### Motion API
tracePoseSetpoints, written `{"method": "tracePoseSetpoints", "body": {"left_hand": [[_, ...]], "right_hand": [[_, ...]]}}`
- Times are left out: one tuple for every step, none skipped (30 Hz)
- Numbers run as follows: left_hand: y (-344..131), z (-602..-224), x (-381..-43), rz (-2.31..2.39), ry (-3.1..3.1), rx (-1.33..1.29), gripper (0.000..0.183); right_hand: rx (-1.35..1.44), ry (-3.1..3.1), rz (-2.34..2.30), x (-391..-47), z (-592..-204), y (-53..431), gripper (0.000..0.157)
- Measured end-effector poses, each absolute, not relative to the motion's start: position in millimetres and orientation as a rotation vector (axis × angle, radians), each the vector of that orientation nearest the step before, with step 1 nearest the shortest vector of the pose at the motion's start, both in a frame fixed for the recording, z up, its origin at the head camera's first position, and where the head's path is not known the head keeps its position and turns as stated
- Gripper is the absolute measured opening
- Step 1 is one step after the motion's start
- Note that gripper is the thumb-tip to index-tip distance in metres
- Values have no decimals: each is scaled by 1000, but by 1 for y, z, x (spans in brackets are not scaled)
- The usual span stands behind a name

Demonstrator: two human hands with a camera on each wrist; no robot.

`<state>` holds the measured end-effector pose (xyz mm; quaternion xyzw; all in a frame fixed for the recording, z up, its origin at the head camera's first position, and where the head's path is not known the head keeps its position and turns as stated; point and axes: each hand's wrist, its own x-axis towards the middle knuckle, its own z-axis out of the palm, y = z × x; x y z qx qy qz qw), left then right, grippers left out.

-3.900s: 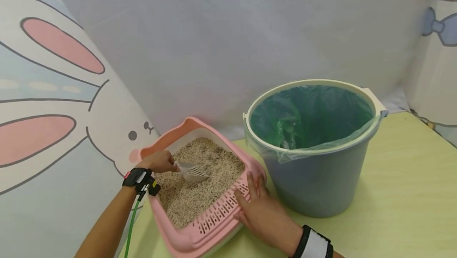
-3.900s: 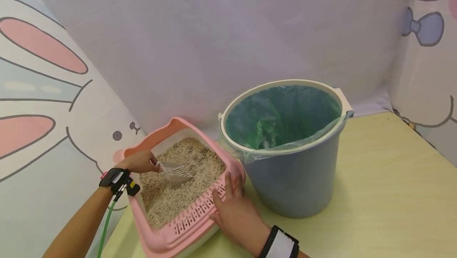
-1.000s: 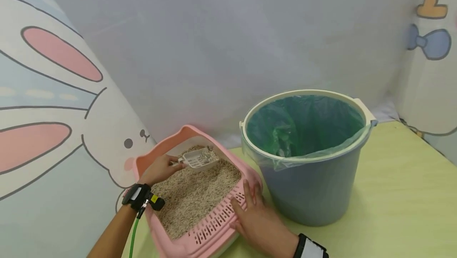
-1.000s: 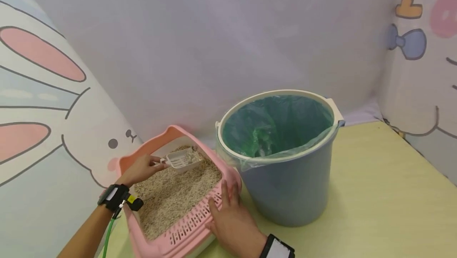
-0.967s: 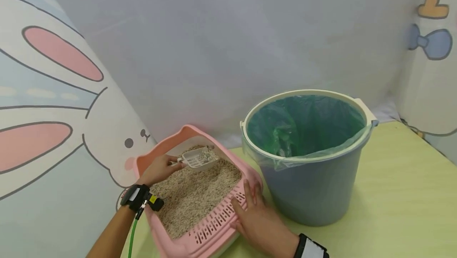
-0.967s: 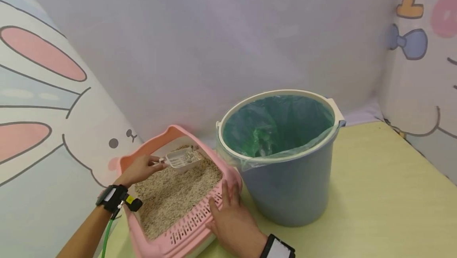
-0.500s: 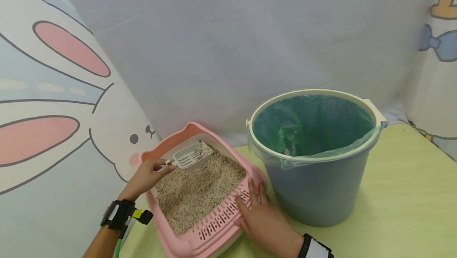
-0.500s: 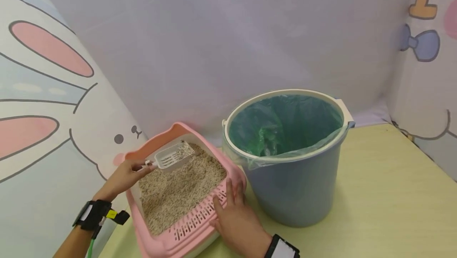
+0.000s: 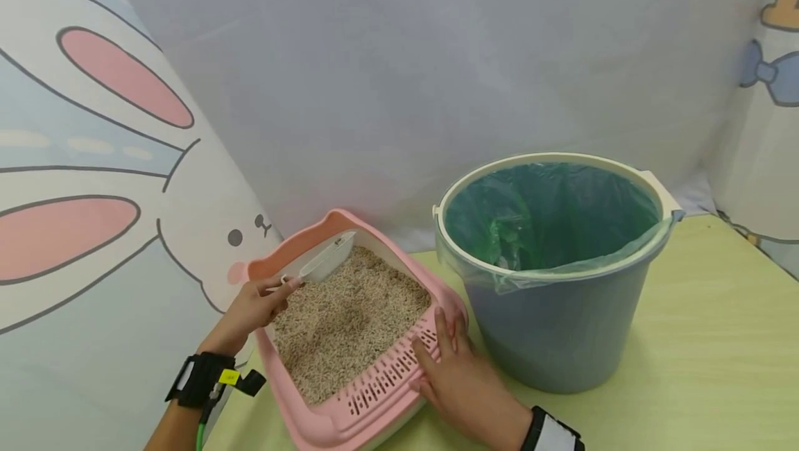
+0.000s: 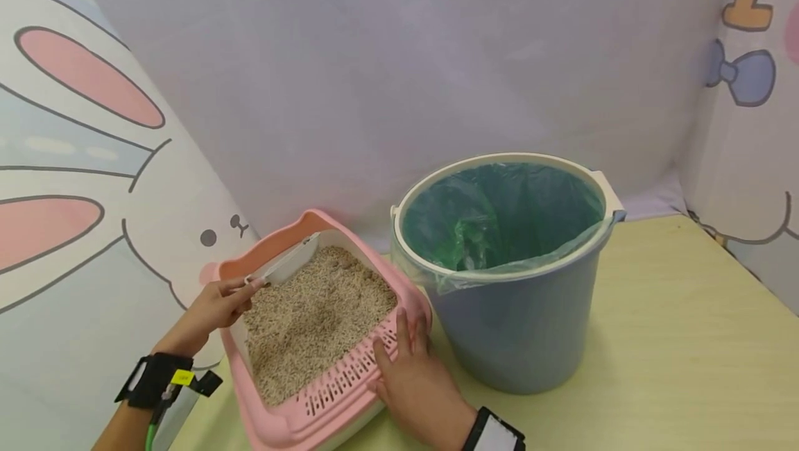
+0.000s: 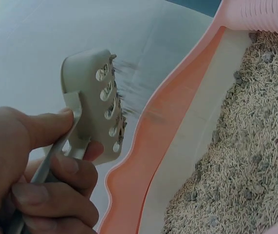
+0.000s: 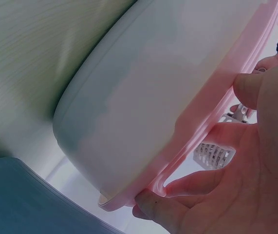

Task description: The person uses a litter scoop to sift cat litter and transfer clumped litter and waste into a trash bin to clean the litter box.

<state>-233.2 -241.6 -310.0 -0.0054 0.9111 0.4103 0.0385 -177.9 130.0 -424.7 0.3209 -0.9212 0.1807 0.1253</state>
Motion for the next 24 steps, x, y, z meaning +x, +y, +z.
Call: {"method": "tracePoseSetpoints", "body": {"left_hand": [[-242, -310, -233, 1268, 2781, -16, 49], [-242, -310, -234, 1281, 2766, -24, 50], [-242, -310, -234, 1289, 2752, -27, 51], [-243, -310, -234, 1300, 2734, -27, 52], [-243, -310, -234, 1311, 2716, -29, 54], [-244, -310, -234, 1320, 2697, -23, 55], [-245, -310, -235, 1332, 2680, -26, 56], [-245, -311, -235, 1340, 2665, -30, 56], [-246, -311, -235, 1346, 2654, -28, 57], [-246, -311, -235, 1345, 2643, -21, 58], [-247, -311, -235, 1347, 2637, -24, 58], [-247, -311, -235, 1348, 2633, -24, 58], [-247, -310, -235, 1350, 2634, -32, 58], [-248, -310, -235, 1348, 2638, -31, 59], [-248, -310, -235, 1342, 2644, -31, 59], [-248, -309, -235, 1333, 2654, -32, 59], [-247, -309, -235, 1333, 2660, -39, 58], [-247, -309, -235, 1327, 2667, -38, 58], [-246, -308, -235, 1320, 2677, -43, 58], [-246, -308, -235, 1309, 2688, -46, 57], [-246, -308, -235, 1300, 2695, -53, 56], [-245, -307, -235, 1284, 2707, -55, 56], [-245, -308, -235, 1269, 2719, -61, 55], [-244, -308, -236, 1248, 2738, -69, 55]], "right_hand": [[936, -2682, 525, -178, -425, 130, 54], [937, -2683, 526, -178, -424, 130, 54], [938, -2682, 529, -178, -424, 130, 54], [937, -2683, 527, -178, -424, 130, 54], [937, -2684, 527, -178, -423, 130, 54], [937, -2686, 528, -178, -423, 130, 54], [936, -2687, 530, -178, -423, 130, 55], [935, -2690, 534, -178, -423, 130, 55], [934, -2692, 535, -178, -422, 130, 55], [932, -2697, 535, -178, -422, 130, 55], [932, -2701, 535, -178, -422, 129, 55], [931, -2706, 535, -178, -422, 129, 55], [930, -2709, 532, -178, -422, 129, 55], [928, -2715, 530, -178, -421, 129, 55], [928, -2718, 529, -178, -421, 129, 56], [927, -2722, 525, -177, -420, 129, 56], [929, -2727, 521, -177, -420, 130, 56], [929, -2734, 524, -177, -420, 130, 56], [931, -2740, 523, -178, -419, 130, 56], [932, -2747, 522, -178, -419, 130, 57], [934, -2750, 517, -178, -419, 130, 57], [936, -2752, 511, -178, -419, 130, 57], [937, -2752, 511, -178, -419, 130, 57], [938, -2750, 509, -178, -419, 130, 57]]}}
